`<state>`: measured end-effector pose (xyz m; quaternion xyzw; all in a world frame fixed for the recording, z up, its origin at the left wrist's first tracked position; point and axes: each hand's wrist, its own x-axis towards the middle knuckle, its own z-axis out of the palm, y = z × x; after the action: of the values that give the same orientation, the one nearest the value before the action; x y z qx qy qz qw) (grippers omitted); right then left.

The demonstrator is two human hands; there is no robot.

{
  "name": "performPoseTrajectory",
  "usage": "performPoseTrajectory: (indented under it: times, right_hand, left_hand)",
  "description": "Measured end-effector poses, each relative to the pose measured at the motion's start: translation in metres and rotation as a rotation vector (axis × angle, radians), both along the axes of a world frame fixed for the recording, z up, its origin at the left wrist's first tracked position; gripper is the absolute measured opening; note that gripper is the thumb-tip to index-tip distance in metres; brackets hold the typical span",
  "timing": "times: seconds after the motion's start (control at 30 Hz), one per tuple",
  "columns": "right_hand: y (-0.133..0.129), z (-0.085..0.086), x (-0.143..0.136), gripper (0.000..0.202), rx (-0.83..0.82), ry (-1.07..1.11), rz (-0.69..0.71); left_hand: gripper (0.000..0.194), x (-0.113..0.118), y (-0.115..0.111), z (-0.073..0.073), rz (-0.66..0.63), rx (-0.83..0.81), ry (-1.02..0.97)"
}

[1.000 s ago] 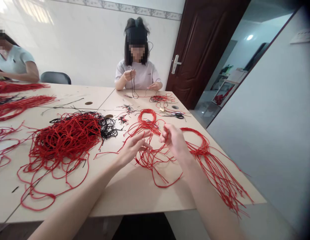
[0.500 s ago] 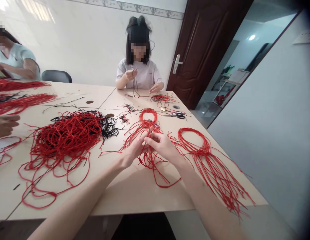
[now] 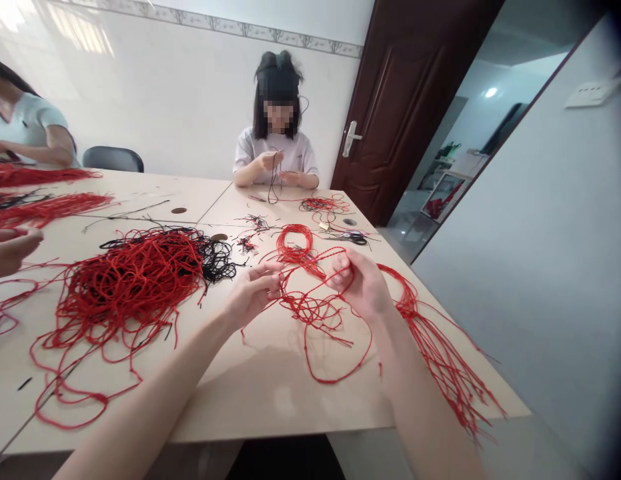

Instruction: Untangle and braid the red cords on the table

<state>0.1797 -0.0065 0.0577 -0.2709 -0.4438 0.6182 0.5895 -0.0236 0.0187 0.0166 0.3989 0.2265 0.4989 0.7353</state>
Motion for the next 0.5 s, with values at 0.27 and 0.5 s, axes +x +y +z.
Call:
performPoseTrajectory:
  times: [0.27, 0.5]
  right_hand:
    - [0.002, 0.009, 0.029, 0.033, 0.182, 0.154, -0.186]
    - [-0.006, 0.008, 0.055, 0.025, 0.309, 0.898, 0.064]
  left_hand:
    - [0.028, -0.008, 0.007, 0.005, 0.169, -0.045, 0.001]
    - [0.018, -0.028, 0.021, 0.009, 0.481, -0.052, 0.096]
